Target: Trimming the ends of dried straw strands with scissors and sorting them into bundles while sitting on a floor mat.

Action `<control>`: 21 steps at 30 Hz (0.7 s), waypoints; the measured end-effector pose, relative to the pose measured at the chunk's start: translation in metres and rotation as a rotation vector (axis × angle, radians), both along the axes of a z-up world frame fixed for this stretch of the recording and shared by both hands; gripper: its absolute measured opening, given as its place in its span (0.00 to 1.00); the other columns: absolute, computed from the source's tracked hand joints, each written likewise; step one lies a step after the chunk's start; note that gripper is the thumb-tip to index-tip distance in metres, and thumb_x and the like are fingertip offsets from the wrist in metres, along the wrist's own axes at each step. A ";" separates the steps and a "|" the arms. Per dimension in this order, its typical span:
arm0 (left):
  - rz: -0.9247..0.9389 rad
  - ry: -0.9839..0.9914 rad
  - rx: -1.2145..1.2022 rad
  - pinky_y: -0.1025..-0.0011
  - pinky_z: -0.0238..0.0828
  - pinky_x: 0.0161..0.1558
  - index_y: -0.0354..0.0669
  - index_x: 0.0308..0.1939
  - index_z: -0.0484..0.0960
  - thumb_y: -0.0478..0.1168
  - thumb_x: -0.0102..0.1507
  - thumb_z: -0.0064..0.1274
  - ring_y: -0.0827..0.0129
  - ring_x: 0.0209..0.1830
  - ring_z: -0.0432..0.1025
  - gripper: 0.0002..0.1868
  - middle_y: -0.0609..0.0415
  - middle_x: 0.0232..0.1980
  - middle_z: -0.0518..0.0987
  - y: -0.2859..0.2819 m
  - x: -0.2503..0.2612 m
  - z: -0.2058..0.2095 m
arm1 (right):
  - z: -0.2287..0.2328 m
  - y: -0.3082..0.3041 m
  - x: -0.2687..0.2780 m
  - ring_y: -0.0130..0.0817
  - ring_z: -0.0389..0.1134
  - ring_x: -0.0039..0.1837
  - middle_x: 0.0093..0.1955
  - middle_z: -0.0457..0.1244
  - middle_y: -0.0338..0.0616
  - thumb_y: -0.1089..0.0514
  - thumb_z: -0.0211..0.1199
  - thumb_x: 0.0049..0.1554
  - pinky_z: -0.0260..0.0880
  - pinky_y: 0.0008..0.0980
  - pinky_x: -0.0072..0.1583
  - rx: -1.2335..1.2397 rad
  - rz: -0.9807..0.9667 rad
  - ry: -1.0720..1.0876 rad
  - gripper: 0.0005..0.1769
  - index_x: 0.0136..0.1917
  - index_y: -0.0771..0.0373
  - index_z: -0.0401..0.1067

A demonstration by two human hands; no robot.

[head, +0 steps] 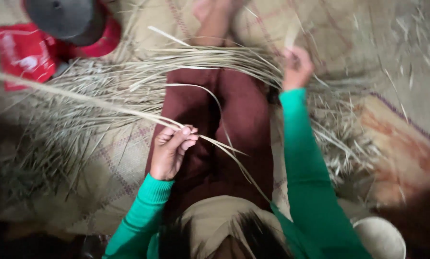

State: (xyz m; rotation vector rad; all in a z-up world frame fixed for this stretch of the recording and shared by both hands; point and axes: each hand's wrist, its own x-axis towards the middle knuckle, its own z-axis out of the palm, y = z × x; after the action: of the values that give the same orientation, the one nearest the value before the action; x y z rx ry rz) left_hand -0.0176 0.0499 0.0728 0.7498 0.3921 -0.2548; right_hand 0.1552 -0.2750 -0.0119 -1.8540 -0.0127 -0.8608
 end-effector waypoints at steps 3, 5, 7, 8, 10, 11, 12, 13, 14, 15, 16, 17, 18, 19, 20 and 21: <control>-0.066 -0.070 -0.045 0.82 0.72 0.32 0.27 0.37 0.74 0.30 0.57 0.47 0.69 0.30 0.73 0.07 0.43 0.37 0.76 -0.005 -0.001 0.012 | 0.062 0.062 -0.011 0.33 0.63 0.38 0.37 0.63 0.41 0.67 0.56 0.47 0.65 0.30 0.42 -0.304 0.070 -0.043 0.04 0.39 0.64 0.69; -0.080 -0.095 -0.049 0.82 0.72 0.32 0.27 0.36 0.75 0.29 0.57 0.46 0.69 0.30 0.73 0.06 0.42 0.38 0.76 -0.010 0.002 0.020 | 0.069 0.090 -0.011 0.38 0.63 0.36 0.34 0.64 0.39 0.66 0.58 0.43 0.63 0.34 0.41 -0.630 0.019 -0.080 0.04 0.33 0.61 0.72; -0.088 -0.124 -0.031 0.81 0.72 0.35 0.29 0.35 0.75 0.30 0.57 0.47 0.67 0.33 0.73 0.05 0.41 0.40 0.76 -0.010 0.003 0.027 | 0.049 0.111 -0.009 0.37 0.54 0.43 0.36 0.57 0.34 0.62 0.56 0.42 0.49 0.36 0.47 -0.860 0.271 -0.007 0.04 0.32 0.54 0.67; -0.074 -0.131 -0.024 0.81 0.72 0.35 0.29 0.35 0.75 0.30 0.57 0.47 0.67 0.33 0.73 0.05 0.41 0.40 0.76 -0.013 0.006 0.029 | 0.046 0.111 -0.013 0.37 0.54 0.43 0.36 0.57 0.34 0.62 0.56 0.42 0.49 0.36 0.47 -0.855 0.281 -0.021 0.04 0.32 0.54 0.67; 0.086 -0.135 0.072 0.74 0.76 0.38 0.30 0.29 0.73 0.28 0.57 0.44 0.60 0.36 0.74 0.03 0.37 0.40 0.75 -0.012 0.011 0.032 | 0.040 0.119 -0.019 0.38 0.59 0.52 0.50 0.60 0.32 0.55 0.64 0.47 0.58 0.36 0.54 -0.743 0.329 0.092 0.13 0.47 0.47 0.71; 0.117 -0.143 0.082 0.74 0.76 0.38 0.30 0.29 0.73 0.28 0.57 0.44 0.60 0.36 0.74 0.03 0.37 0.40 0.75 -0.010 0.016 0.041 | 0.064 0.121 -0.036 0.38 0.59 0.52 0.50 0.60 0.32 0.55 0.64 0.47 0.58 0.36 0.54 -0.738 0.355 0.070 0.13 0.47 0.47 0.71; 0.174 -0.107 0.024 0.72 0.74 0.41 0.34 0.26 0.72 0.28 0.56 0.45 0.57 0.38 0.73 0.04 0.36 0.41 0.75 -0.006 0.020 0.048 | 0.086 0.123 -0.054 0.37 0.63 0.50 0.49 0.61 0.40 0.57 0.61 0.50 0.64 0.33 0.50 -0.271 0.471 0.237 0.11 0.49 0.55 0.69; 0.232 -0.074 -0.036 0.69 0.73 0.44 0.37 0.22 0.71 0.28 0.55 0.47 0.54 0.40 0.73 0.07 0.35 0.42 0.75 -0.002 0.024 0.056 | 0.108 0.124 -0.071 0.36 0.66 0.47 0.48 0.63 0.48 0.59 0.58 0.54 0.70 0.29 0.46 0.197 0.574 0.411 0.11 0.51 0.62 0.68; 0.269 -0.086 -0.030 0.69 0.73 0.44 0.37 0.22 0.71 0.28 0.55 0.47 0.54 0.40 0.73 0.07 0.35 0.42 0.75 0.000 0.028 0.062 | 0.131 0.120 -0.095 0.36 0.66 0.47 0.48 0.63 0.48 0.59 0.58 0.54 0.70 0.29 0.46 0.191 0.614 0.403 0.11 0.51 0.62 0.68; 0.319 -0.129 -0.087 0.68 0.72 0.45 0.36 0.23 0.71 0.27 0.56 0.47 0.53 0.41 0.72 0.06 0.35 0.42 0.74 0.003 0.032 0.068 | 0.153 0.114 -0.119 0.43 0.66 0.41 0.39 0.62 0.51 0.60 0.54 0.54 0.69 0.37 0.43 0.345 0.933 0.351 0.15 0.54 0.65 0.64; 0.365 -0.166 -0.147 0.66 0.71 0.47 0.34 0.23 0.71 0.27 0.56 0.47 0.52 0.43 0.71 0.06 0.34 0.43 0.74 0.004 0.034 0.072 | 0.175 0.104 -0.146 0.50 0.66 0.36 0.30 0.62 0.54 0.61 0.49 0.54 0.68 0.44 0.40 0.500 1.246 0.304 0.18 0.58 0.68 0.59; 0.399 -0.174 -0.145 0.66 0.71 0.47 0.34 0.23 0.71 0.27 0.56 0.47 0.52 0.43 0.71 0.06 0.34 0.43 0.74 0.004 0.035 0.076 | 0.192 0.114 -0.159 0.50 0.66 0.36 0.30 0.62 0.54 0.61 0.49 0.54 0.68 0.44 0.40 0.493 1.281 0.309 0.18 0.58 0.68 0.59; 0.400 -0.255 -0.189 0.67 0.72 0.46 0.32 0.29 0.72 0.29 0.57 0.45 0.51 0.42 0.71 0.02 0.34 0.43 0.74 0.002 0.037 0.080 | 0.208 0.123 -0.177 0.46 0.67 0.38 0.35 0.64 0.53 0.60 0.52 0.52 0.69 0.41 0.41 0.263 1.380 0.381 0.15 0.52 0.69 0.64; 0.401 -0.335 -0.232 0.67 0.73 0.45 0.30 0.35 0.72 0.30 0.59 0.44 0.51 0.42 0.71 0.04 0.35 0.42 0.74 0.000 0.038 0.084 | 0.224 0.130 -0.194 0.41 0.68 0.41 0.40 0.65 0.52 0.59 0.55 0.51 0.70 0.38 0.42 0.026 1.467 0.448 0.13 0.47 0.69 0.69; 0.406 -0.348 -0.237 0.67 0.73 0.45 0.30 0.35 0.72 0.30 0.59 0.44 0.51 0.42 0.71 0.04 0.35 0.42 0.74 -0.005 0.034 0.087 | 0.217 0.138 -0.194 0.41 0.68 0.41 0.40 0.65 0.52 0.59 0.55 0.51 0.70 0.38 0.42 0.012 1.472 0.440 0.13 0.47 0.69 0.69; 0.387 -0.408 -0.172 0.65 0.73 0.44 0.31 0.35 0.72 0.30 0.59 0.43 0.49 0.41 0.71 0.04 0.34 0.41 0.74 -0.010 0.031 0.089 | 0.210 0.144 -0.193 0.37 0.64 0.48 0.49 0.62 0.50 0.59 0.52 0.52 0.68 0.37 0.45 0.004 1.378 0.502 0.18 0.56 0.67 0.61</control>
State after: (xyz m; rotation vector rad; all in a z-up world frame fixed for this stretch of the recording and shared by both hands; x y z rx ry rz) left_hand 0.0132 0.0394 0.1619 0.5261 0.1185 0.2263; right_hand -0.0382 -0.1314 0.1983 -1.5041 -0.8527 0.5490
